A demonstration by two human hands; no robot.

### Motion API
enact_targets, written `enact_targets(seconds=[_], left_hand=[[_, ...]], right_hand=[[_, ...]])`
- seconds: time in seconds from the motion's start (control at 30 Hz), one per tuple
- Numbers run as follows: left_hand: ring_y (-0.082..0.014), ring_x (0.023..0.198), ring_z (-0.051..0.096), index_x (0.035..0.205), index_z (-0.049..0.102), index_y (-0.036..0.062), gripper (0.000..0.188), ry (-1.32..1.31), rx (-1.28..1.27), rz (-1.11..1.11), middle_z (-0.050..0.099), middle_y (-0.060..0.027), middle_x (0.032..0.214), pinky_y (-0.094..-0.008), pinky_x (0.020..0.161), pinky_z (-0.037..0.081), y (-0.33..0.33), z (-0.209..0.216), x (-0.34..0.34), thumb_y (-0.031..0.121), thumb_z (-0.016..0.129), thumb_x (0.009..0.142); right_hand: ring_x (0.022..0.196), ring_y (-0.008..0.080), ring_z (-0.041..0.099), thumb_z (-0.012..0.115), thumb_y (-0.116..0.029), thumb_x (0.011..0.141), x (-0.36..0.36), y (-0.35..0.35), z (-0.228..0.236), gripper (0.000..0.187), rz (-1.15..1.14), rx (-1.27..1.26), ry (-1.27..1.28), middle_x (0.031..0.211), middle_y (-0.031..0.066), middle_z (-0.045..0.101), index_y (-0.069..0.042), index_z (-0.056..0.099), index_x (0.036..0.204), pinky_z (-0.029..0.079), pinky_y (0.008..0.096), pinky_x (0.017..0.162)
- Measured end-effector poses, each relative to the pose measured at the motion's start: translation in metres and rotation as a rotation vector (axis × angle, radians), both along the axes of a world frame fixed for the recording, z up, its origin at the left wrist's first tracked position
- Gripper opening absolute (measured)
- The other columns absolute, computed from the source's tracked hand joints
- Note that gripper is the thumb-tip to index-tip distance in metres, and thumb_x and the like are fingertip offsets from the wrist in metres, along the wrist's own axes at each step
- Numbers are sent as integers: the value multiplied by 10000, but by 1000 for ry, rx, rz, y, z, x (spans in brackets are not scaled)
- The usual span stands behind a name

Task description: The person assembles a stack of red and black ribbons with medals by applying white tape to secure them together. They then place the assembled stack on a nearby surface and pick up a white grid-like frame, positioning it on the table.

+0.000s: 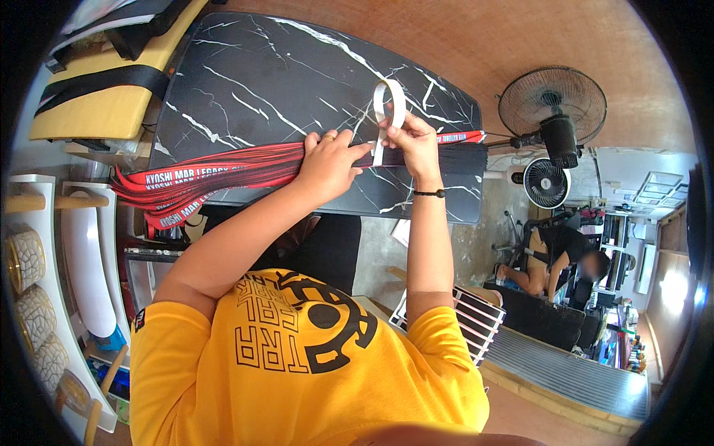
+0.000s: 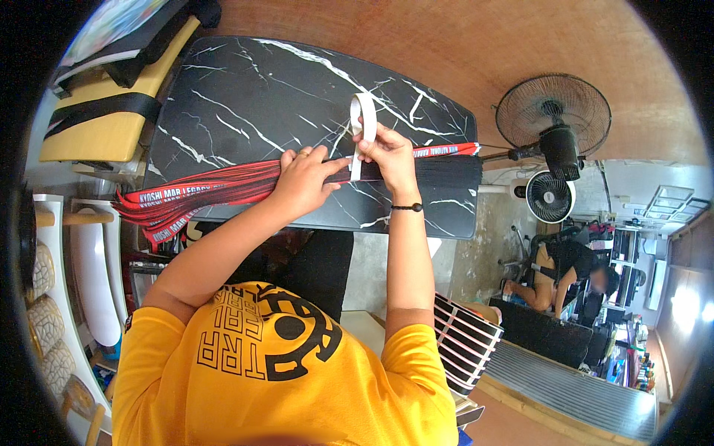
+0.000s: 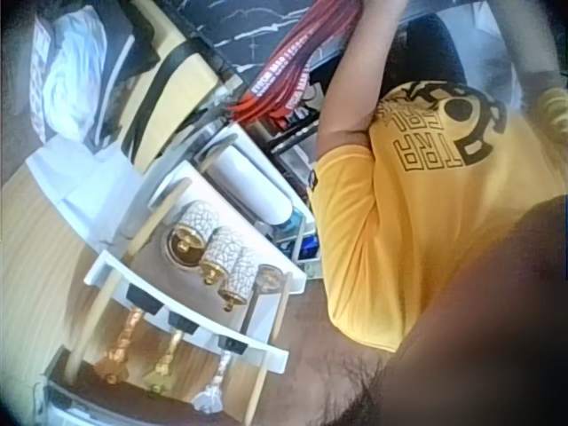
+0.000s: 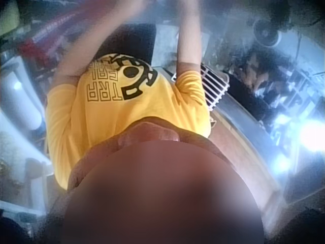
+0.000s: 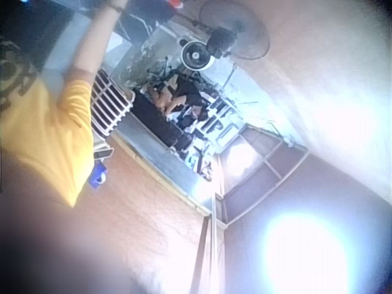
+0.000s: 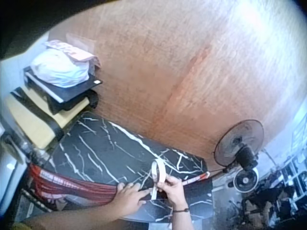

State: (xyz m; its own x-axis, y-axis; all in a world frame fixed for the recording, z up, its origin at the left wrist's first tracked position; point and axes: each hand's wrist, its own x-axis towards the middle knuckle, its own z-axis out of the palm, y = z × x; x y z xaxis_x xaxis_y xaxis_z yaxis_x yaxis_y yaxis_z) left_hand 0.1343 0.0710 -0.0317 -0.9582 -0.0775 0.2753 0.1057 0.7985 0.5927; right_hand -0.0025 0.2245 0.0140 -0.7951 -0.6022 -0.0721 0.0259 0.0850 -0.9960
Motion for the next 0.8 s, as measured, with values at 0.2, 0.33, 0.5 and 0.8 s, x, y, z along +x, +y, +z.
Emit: enact_targets(seconds=[0.2, 0.33, 0.5, 0.8], left_hand=[[-268, 1058, 549, 1287, 653, 278, 510, 9, 2, -3, 553, -62, 1035, -458, 885, 330, 1, -2, 0, 246, 776, 793], [-269, 1057, 546, 1318, 630, 278, 539, 13, 0, -5, 551, -70, 1045, -457, 888, 327, 1, 0, 1, 250, 772, 799], [-278, 1104, 524, 1349, 603, 277, 561, -73, 7, -8, 542, -81, 1098, -468, 902, 320, 1, 5, -2, 248, 759, 811], [-284, 1051, 519, 1288, 654, 343, 472, -21, -45, -25, 525, -78, 1063, -462, 878, 313, 1, 0, -1, 271, 739, 829]], right_hand=[[924, 129, 648, 737, 70, 805, 6, 6, -2, 491, -24, -41, 45, 1074, 67, 689, -3, 637, 1280, 530, 256, 837], [1003, 127, 624, 744, 86, 781, 7, 9, -3, 528, -3, -53, 103, 1152, 51, 648, 6, 627, 1289, 509, 267, 891], [1052, 139, 602, 732, 80, 792, 9, 9, -9, 481, -11, -98, 283, 1214, 37, 591, 14, 636, 1259, 494, 282, 913], [1041, 152, 616, 663, 82, 862, 14, 9, -22, 409, -55, -66, 283, 1233, 69, 582, 18, 593, 1260, 527, 291, 878]])
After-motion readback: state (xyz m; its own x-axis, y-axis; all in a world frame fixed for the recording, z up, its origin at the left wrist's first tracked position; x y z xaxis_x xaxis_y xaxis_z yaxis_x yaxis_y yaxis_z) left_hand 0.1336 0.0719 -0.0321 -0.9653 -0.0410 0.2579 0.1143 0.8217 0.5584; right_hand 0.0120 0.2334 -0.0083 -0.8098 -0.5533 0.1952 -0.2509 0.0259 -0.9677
